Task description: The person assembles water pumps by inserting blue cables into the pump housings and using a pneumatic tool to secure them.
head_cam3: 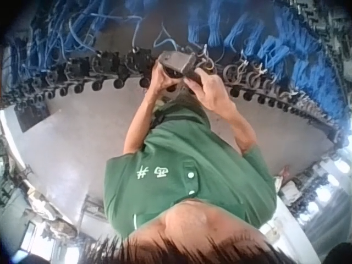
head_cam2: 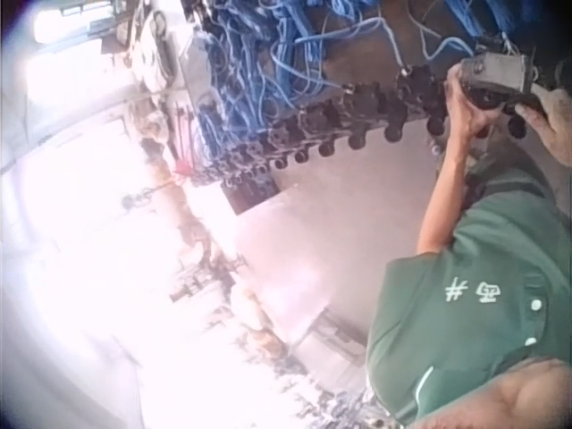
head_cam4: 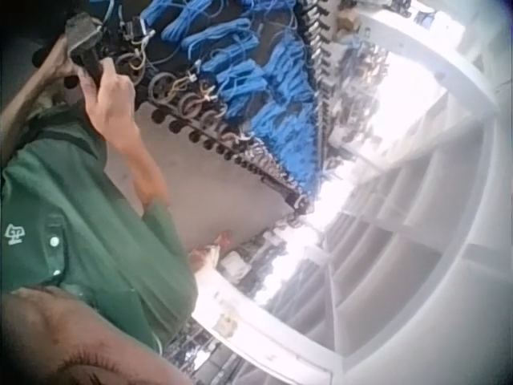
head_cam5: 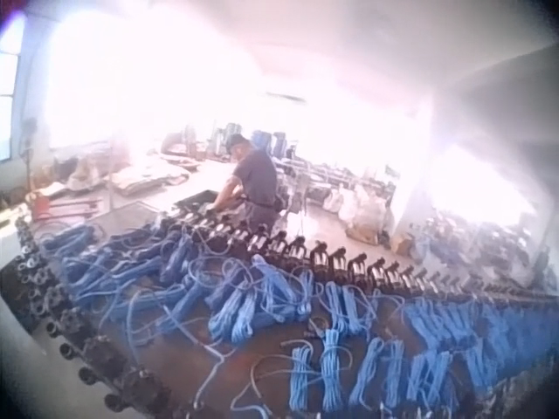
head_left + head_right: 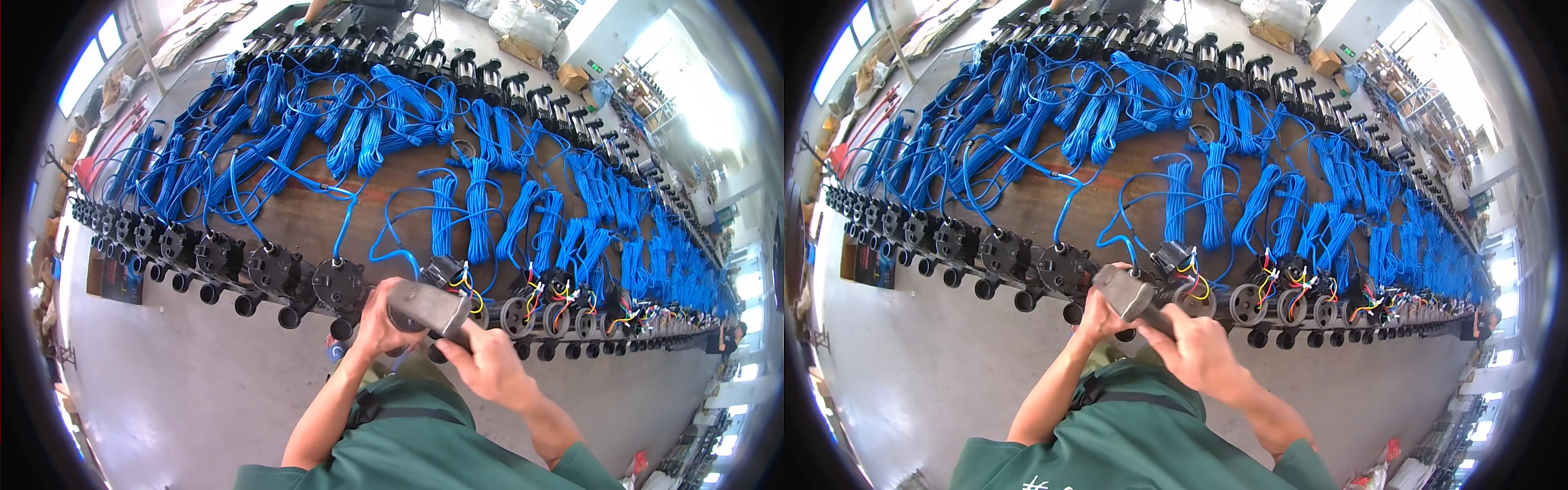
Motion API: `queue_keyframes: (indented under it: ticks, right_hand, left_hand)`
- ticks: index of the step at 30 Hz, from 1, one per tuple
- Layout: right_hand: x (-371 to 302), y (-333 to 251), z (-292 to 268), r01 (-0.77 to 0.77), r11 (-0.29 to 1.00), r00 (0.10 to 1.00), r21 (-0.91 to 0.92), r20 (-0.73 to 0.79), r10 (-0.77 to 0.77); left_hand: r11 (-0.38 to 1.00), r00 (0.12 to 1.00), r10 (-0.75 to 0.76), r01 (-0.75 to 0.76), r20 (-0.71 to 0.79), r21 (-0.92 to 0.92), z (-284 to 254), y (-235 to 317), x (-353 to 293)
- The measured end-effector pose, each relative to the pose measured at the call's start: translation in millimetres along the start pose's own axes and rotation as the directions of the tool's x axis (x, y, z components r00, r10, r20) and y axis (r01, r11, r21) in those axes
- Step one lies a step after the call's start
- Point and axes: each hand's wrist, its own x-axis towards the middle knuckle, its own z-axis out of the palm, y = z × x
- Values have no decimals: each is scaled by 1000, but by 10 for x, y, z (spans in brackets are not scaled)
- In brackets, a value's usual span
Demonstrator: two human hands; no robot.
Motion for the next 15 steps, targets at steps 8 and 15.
queue_keyframes:
  ticks: [8, 15]
  right_hand:
    - [84, 490, 221, -216, 975, 971, 49, 120, 209]
    - [-279, 496, 106, -223, 969, 973, -109, -88, 214]
  left_hand:
    - [996, 997, -81, 80, -14, -38, -42, 215, 74]
    - [996, 996, -84, 85, -12, 32, 17, 212, 74]
